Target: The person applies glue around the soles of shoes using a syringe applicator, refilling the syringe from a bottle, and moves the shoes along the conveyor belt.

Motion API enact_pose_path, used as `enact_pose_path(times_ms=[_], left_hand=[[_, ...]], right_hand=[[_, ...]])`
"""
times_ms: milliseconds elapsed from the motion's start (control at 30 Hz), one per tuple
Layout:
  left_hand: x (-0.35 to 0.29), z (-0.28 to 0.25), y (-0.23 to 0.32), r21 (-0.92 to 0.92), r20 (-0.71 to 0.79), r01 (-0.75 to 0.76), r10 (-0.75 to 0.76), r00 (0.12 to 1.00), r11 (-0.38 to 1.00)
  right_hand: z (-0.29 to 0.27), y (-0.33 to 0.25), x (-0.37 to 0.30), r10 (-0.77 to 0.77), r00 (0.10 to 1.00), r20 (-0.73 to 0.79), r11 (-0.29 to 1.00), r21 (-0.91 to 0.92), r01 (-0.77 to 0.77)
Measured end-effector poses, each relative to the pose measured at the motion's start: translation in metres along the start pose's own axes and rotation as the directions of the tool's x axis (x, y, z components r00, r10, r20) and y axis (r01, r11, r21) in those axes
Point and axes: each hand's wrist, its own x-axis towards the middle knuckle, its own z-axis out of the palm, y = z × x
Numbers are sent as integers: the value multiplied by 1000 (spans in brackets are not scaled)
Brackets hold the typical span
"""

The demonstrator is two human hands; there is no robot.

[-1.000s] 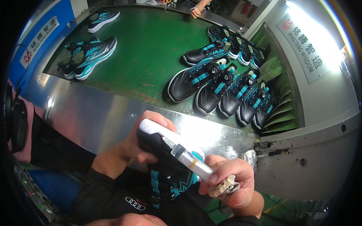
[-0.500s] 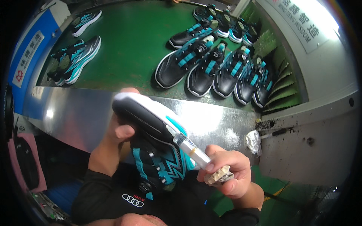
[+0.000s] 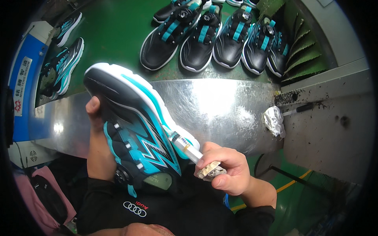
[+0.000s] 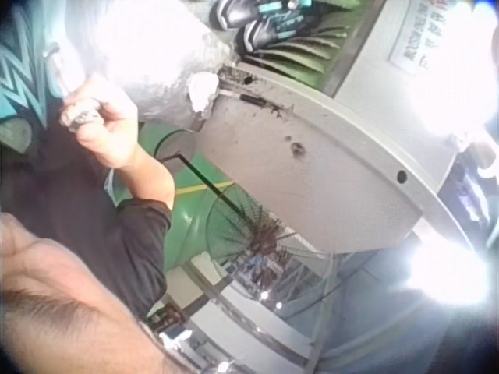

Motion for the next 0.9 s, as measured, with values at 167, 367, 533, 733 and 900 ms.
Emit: enact_pose_path(times_ms=[167,367,533,733,900], left_hand=[[7,-12,1,-135,41,44,-39,998,990],[16,-11,-4,-192,-24,75,-81,996,978],[16,-23,-1,-152,-58,104,-114,992,983],[19,-29,-3,-62,-187,92,-102,977,994],[25,-31,-6,-43,-221,111,-118,968,993]], right_hand=[[-11,6,-13,28,999,30,999,-22,-28],[-15,10,-30,12,999,46,996,-85,-8],[-19,11,-39,0,996,84,992,-122,10],[-26,20,-53,-44,997,66,989,-136,52],[-33,32,-61,-86,995,42,986,-141,91]])
